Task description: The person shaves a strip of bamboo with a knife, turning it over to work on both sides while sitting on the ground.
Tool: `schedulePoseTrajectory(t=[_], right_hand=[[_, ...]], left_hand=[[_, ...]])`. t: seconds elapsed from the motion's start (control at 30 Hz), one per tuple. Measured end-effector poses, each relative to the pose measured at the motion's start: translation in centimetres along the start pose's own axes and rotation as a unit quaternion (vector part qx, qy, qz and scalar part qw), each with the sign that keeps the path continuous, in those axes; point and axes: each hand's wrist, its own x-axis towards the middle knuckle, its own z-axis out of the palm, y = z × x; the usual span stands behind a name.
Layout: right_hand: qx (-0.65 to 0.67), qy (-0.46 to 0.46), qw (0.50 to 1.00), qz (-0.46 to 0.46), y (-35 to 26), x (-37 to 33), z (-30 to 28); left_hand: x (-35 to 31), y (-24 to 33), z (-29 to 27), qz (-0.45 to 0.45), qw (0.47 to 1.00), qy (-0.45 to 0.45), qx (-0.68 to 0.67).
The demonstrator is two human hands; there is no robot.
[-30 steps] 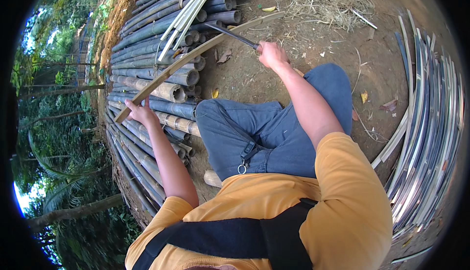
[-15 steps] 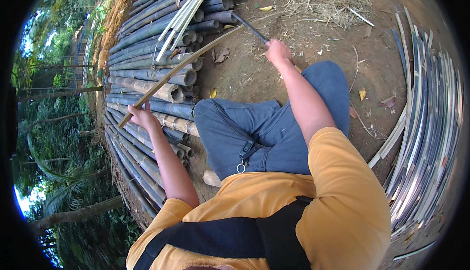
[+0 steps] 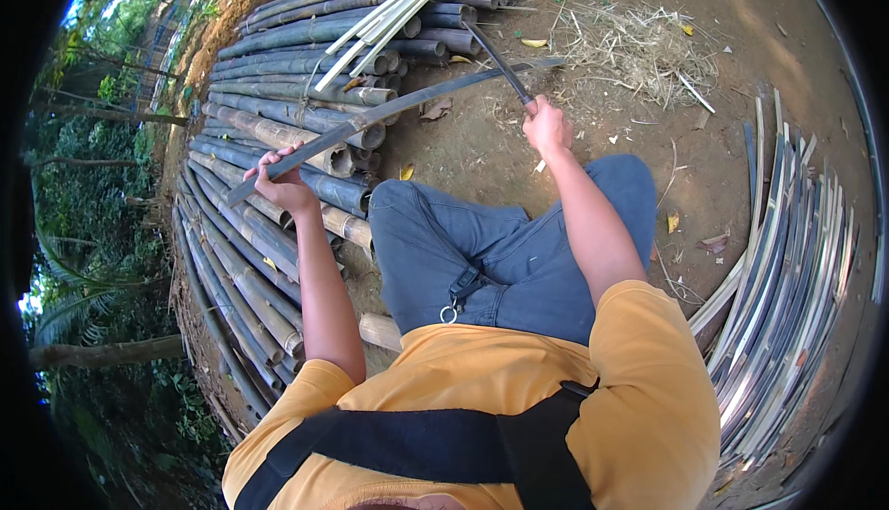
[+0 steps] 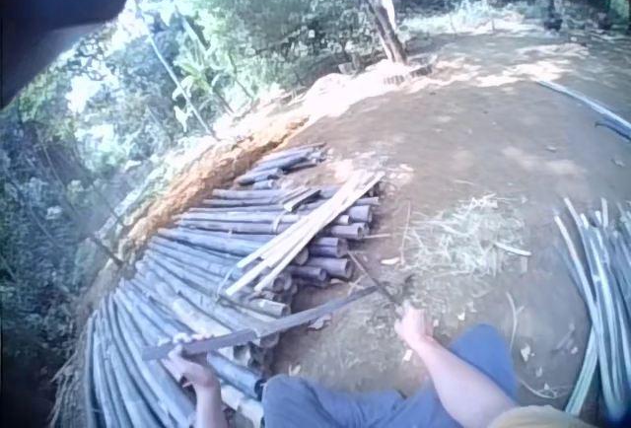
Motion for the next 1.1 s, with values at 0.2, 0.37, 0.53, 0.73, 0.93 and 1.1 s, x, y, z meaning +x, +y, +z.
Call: schedulePoseTrajectory(t=[0.2,0.37,0.53,0.73,0.93,1.1], right_hand=[[-0.01,-0.077,0.981,-0.18,-2.1,-5.1,-0.1],[0.007,-0.052,0.997,-0.051,-1.8,-7.7,1.1],[0.088,0.077,0.993,-0.017,1.9,-7.4,1.1],[0.136,-0.009,0.987,-0.086,-6.0,-14.1,-1.7],[0.148,-0.08,0.971,-0.169,-10.7,-20.5,-0.1],[0.135,-0.056,0.979,-0.139,-11.1,-21.1,2.0]], left_hand=[[-2.3,-0.3,1.7,0.045,0.984,0.168,0.025],[-3.1,-0.4,0.3,0.046,0.989,0.139,0.014],[-5.3,-0.6,1.8,0.079,0.984,0.155,-0.026],[-5.5,-0.8,-0.9,0.076,0.984,0.157,-0.015],[-5.7,-1.0,-0.3,0.081,0.982,0.173,-0.005],[-6.4,-1.2,1.2,0.101,0.981,0.166,-0.006]])
